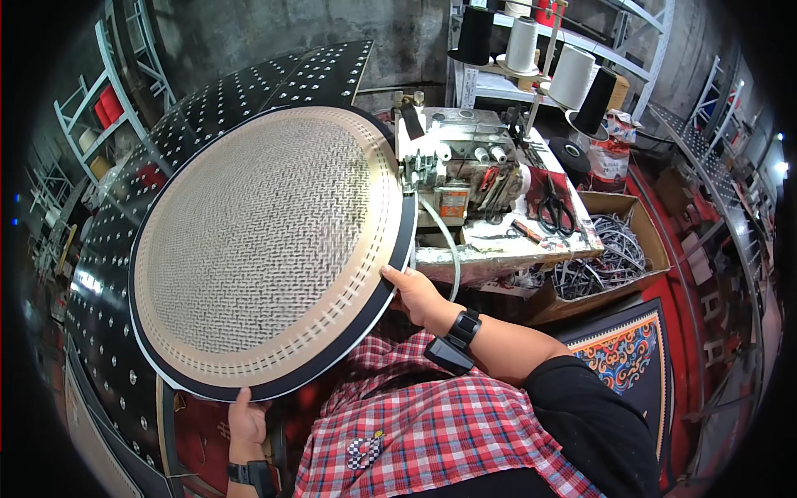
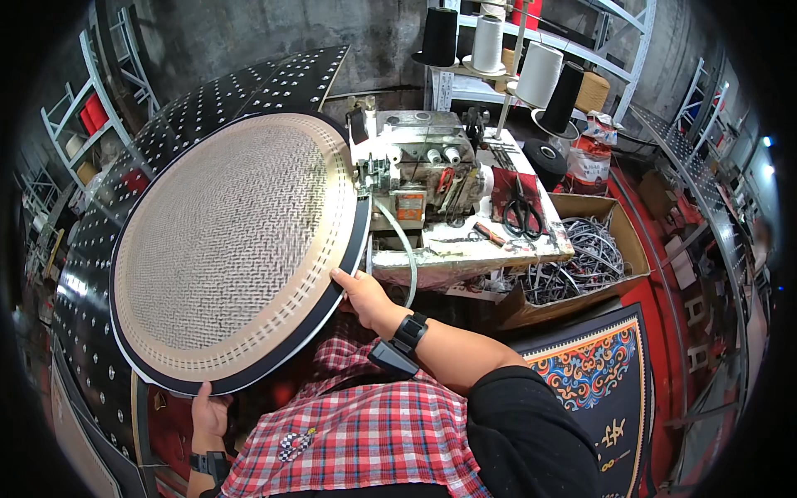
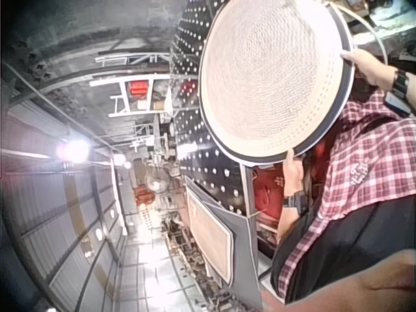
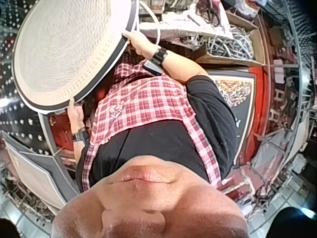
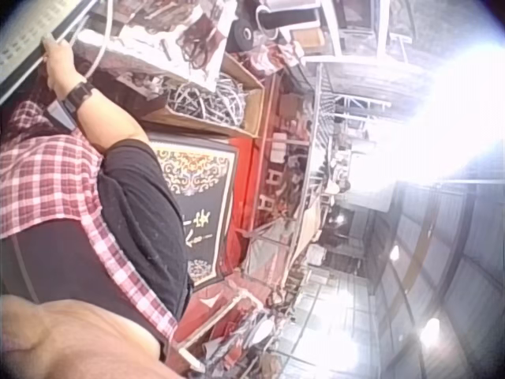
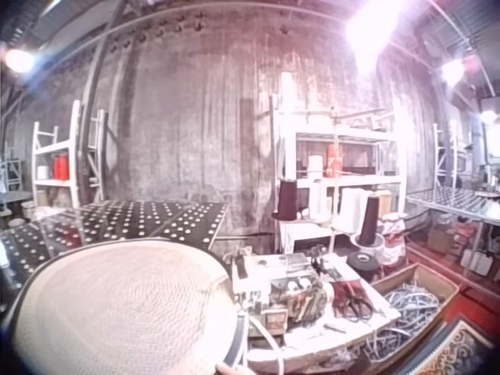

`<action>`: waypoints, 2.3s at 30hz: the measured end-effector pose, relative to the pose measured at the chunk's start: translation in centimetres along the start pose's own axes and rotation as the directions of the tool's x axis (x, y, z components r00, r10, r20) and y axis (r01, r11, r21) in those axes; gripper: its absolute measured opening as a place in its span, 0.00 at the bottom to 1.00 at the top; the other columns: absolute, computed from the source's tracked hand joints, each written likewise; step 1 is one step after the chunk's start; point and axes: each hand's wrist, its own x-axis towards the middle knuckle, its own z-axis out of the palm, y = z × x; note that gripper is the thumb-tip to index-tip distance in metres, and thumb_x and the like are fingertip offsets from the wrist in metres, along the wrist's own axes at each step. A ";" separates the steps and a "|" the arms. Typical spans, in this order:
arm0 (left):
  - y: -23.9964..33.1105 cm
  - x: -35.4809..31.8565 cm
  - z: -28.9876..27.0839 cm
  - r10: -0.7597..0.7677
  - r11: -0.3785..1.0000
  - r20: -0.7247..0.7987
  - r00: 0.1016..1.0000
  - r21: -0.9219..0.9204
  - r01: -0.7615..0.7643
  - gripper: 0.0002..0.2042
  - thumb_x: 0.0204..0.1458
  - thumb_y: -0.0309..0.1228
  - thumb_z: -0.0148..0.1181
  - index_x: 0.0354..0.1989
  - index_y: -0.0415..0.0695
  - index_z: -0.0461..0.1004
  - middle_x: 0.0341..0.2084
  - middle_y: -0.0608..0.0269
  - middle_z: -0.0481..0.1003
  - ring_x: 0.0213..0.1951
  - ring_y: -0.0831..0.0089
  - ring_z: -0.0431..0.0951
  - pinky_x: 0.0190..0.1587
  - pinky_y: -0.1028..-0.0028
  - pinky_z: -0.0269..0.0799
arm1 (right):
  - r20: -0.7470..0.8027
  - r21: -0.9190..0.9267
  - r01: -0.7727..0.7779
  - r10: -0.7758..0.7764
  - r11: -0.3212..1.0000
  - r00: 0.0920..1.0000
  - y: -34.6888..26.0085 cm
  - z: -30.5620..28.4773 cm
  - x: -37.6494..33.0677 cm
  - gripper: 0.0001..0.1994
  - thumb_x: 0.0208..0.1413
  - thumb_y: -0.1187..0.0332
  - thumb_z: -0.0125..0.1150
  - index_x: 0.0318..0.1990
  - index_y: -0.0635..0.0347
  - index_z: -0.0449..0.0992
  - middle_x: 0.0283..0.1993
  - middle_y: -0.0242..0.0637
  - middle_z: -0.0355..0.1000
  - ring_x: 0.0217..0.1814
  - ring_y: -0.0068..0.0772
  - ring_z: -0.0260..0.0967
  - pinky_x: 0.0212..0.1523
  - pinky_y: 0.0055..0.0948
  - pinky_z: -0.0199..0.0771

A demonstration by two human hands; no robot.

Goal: Sewing edges of floor mats using an industrial sewing machine.

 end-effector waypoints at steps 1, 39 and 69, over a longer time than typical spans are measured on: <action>0.0 -0.3 0.3 -0.009 0.999 0.055 0.998 0.054 0.007 0.20 0.49 0.34 0.47 0.52 0.45 0.58 0.47 0.64 0.66 0.44 0.69 0.68 0.37 0.68 0.67 | 0.000 0.000 0.000 0.000 1.000 1.000 0.1 -0.1 0.0 0.12 0.52 0.59 0.51 0.40 0.55 0.68 0.35 0.27 0.69 0.35 0.21 0.67 0.37 0.25 0.68; 1.2 0.8 0.2 0.093 0.969 -0.157 0.983 -0.213 -0.126 0.21 0.53 0.39 0.44 0.53 0.40 0.57 0.49 0.58 0.63 0.47 0.65 0.67 0.47 0.64 0.65 | 0.217 -0.857 0.495 -0.774 0.141 0.595 0.7 -6.8 -0.8 0.10 0.40 0.80 0.46 0.32 0.63 0.70 0.31 0.45 0.66 0.35 0.46 0.64 0.38 0.36 0.66; 2.1 1.8 -0.1 0.013 0.991 -0.127 0.992 -0.129 -0.029 0.20 0.49 0.36 0.46 0.49 0.41 0.59 0.44 0.59 0.67 0.42 0.64 0.70 0.36 0.64 0.69 | -0.075 -0.891 -0.135 0.153 0.434 0.985 11.4 -18.0 -4.1 0.10 0.44 0.76 0.44 0.28 0.60 0.76 0.25 0.34 0.71 0.29 0.26 0.67 0.33 0.23 0.66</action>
